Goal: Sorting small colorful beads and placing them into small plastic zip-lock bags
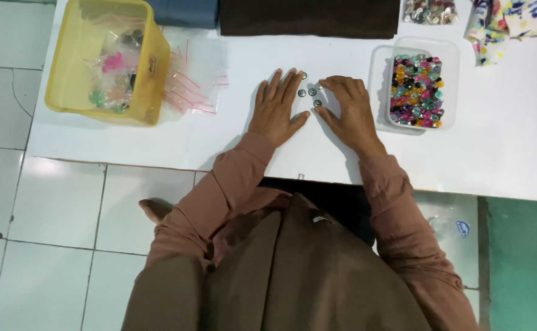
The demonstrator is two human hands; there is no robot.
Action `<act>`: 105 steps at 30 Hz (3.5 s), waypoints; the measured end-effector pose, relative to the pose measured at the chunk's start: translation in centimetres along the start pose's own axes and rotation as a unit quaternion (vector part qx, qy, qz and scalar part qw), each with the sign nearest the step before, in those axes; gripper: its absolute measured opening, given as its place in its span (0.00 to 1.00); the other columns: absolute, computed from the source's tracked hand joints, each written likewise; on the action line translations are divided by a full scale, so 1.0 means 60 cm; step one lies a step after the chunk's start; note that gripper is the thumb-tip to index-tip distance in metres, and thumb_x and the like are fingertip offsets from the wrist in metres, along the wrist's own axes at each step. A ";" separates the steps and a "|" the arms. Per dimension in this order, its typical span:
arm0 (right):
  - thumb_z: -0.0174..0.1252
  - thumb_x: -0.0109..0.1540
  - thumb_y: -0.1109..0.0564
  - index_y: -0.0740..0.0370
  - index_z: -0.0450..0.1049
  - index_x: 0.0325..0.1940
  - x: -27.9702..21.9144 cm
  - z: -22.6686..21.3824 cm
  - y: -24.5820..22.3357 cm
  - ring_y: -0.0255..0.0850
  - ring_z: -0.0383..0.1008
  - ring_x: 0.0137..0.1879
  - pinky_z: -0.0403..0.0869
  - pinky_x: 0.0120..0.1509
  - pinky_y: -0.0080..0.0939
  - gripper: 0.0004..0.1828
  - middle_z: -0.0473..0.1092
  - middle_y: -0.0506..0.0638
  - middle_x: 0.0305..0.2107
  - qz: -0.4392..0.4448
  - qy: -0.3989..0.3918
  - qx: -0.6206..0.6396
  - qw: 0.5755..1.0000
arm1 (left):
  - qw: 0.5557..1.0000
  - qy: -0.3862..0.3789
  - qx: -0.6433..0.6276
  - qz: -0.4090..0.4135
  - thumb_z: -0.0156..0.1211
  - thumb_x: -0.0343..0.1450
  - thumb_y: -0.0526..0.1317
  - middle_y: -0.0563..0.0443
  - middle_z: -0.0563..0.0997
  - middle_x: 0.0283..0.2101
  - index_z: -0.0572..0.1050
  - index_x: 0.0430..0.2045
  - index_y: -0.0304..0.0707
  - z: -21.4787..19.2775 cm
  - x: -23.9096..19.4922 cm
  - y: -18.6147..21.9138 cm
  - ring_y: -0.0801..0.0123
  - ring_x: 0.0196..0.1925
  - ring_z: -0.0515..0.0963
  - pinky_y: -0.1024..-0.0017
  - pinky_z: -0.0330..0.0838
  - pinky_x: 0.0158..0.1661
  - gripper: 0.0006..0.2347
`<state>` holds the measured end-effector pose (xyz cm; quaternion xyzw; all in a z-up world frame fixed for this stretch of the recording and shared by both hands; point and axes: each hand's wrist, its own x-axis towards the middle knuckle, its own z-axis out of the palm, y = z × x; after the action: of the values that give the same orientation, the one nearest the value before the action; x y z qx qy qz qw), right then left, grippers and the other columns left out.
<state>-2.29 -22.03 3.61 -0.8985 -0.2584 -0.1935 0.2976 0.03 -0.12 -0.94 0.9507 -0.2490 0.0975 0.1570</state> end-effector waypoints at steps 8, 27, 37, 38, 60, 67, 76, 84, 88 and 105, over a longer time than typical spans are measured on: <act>0.71 0.65 0.57 0.61 0.70 0.68 0.017 0.010 0.005 0.54 0.63 0.55 0.66 0.59 0.52 0.28 0.69 0.57 0.53 0.002 -0.005 -0.020 1.000 | 0.999 -0.015 -0.052 -0.003 0.52 0.78 0.56 0.49 0.51 0.80 0.43 0.76 0.47 -0.012 -0.001 0.001 0.52 0.82 0.41 0.47 0.38 0.76 0.35; 0.69 0.68 0.60 0.64 0.75 0.65 0.071 0.039 0.053 0.50 0.63 0.46 0.67 0.53 0.50 0.21 0.65 0.54 0.43 -0.079 -0.051 0.026 0.995 | 0.993 0.026 -0.116 -0.014 0.65 0.74 0.51 0.56 0.68 0.74 0.36 0.75 0.55 -0.006 0.012 -0.011 0.51 0.80 0.52 0.51 0.45 0.72 0.42; 0.66 0.68 0.59 0.63 0.73 0.66 0.066 0.010 0.031 0.48 0.64 0.51 0.68 0.56 0.47 0.22 0.66 0.54 0.44 -0.008 -0.051 0.121 0.991 | 0.982 -0.013 -0.191 0.002 0.69 0.71 0.48 0.56 0.77 0.62 0.52 0.72 0.62 -0.019 0.053 -0.030 0.63 0.74 0.59 0.55 0.55 0.63 0.36; 0.66 0.67 0.65 0.65 0.73 0.64 0.067 0.006 0.028 0.48 0.65 0.50 0.69 0.55 0.46 0.21 0.67 0.55 0.44 -0.005 -0.047 0.136 0.990 | 0.968 0.005 -0.248 0.026 0.73 0.69 0.43 0.58 0.79 0.56 0.56 0.70 0.62 -0.017 0.068 -0.036 0.64 0.65 0.65 0.60 0.62 0.60 0.35; 0.66 0.64 0.70 0.65 0.78 0.58 0.059 0.004 0.033 0.47 0.73 0.51 0.77 0.51 0.41 0.18 0.72 0.56 0.45 0.066 -0.019 0.167 0.984 | 0.923 -0.031 -0.370 0.100 0.72 0.71 0.33 0.58 0.74 0.41 0.74 0.59 0.51 -0.006 0.111 -0.064 0.72 0.37 0.69 0.76 0.72 0.38 0.22; 0.67 0.64 0.69 0.61 0.76 0.61 0.046 0.005 0.010 0.47 0.70 0.51 0.74 0.53 0.43 0.21 0.73 0.54 0.45 0.024 0.004 0.161 0.987 | 0.927 -0.038 -0.363 0.083 0.72 0.70 0.34 0.59 0.75 0.42 0.74 0.59 0.54 -0.023 0.099 -0.050 0.72 0.39 0.70 0.76 0.73 0.39 0.22; 0.64 0.64 0.79 0.72 0.77 0.56 0.008 -0.141 0.015 0.52 0.77 0.52 0.83 0.56 0.39 0.18 0.75 0.66 0.49 0.051 0.080 0.059 0.994 | 0.929 0.157 -0.181 0.284 0.60 0.80 0.48 0.48 0.75 0.57 0.69 0.64 0.45 -0.037 0.119 0.039 0.55 0.54 0.74 0.58 0.73 0.53 0.19; 0.53 0.56 0.85 0.79 0.82 0.53 -0.015 -0.191 0.209 0.60 0.79 0.43 0.83 0.45 0.51 0.24 0.78 0.70 0.43 0.075 0.039 -0.257 0.963 | 0.931 0.062 -0.034 0.358 0.67 0.76 0.59 0.47 0.65 0.72 0.65 0.68 0.52 0.078 0.136 0.203 0.49 0.77 0.52 0.44 0.39 0.74 0.29; 0.54 0.54 0.84 0.77 0.79 0.57 -0.010 -0.155 0.215 0.65 0.75 0.44 0.77 0.39 0.57 0.28 0.76 0.70 0.42 0.129 -0.029 -0.245 0.961 | 0.935 0.068 -0.041 0.347 0.66 0.76 0.56 0.49 0.70 0.69 0.65 0.67 0.54 0.091 0.135 0.200 0.52 0.77 0.55 0.45 0.37 0.74 0.26; 0.53 0.59 0.75 0.72 0.84 0.48 0.013 -0.212 0.195 0.57 0.79 0.41 0.77 0.45 0.54 0.19 0.79 0.66 0.43 0.137 -0.044 -0.173 0.974 | 0.929 0.112 -0.074 0.345 0.73 0.72 0.52 0.49 0.74 0.63 0.72 0.59 0.52 0.088 0.132 0.199 0.53 0.74 0.60 0.46 0.49 0.71 0.23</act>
<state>2.64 -37.89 8.41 -0.9709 -0.1077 -0.1530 0.1493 1.38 -15.33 -0.81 0.7749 -0.5488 0.2325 0.2107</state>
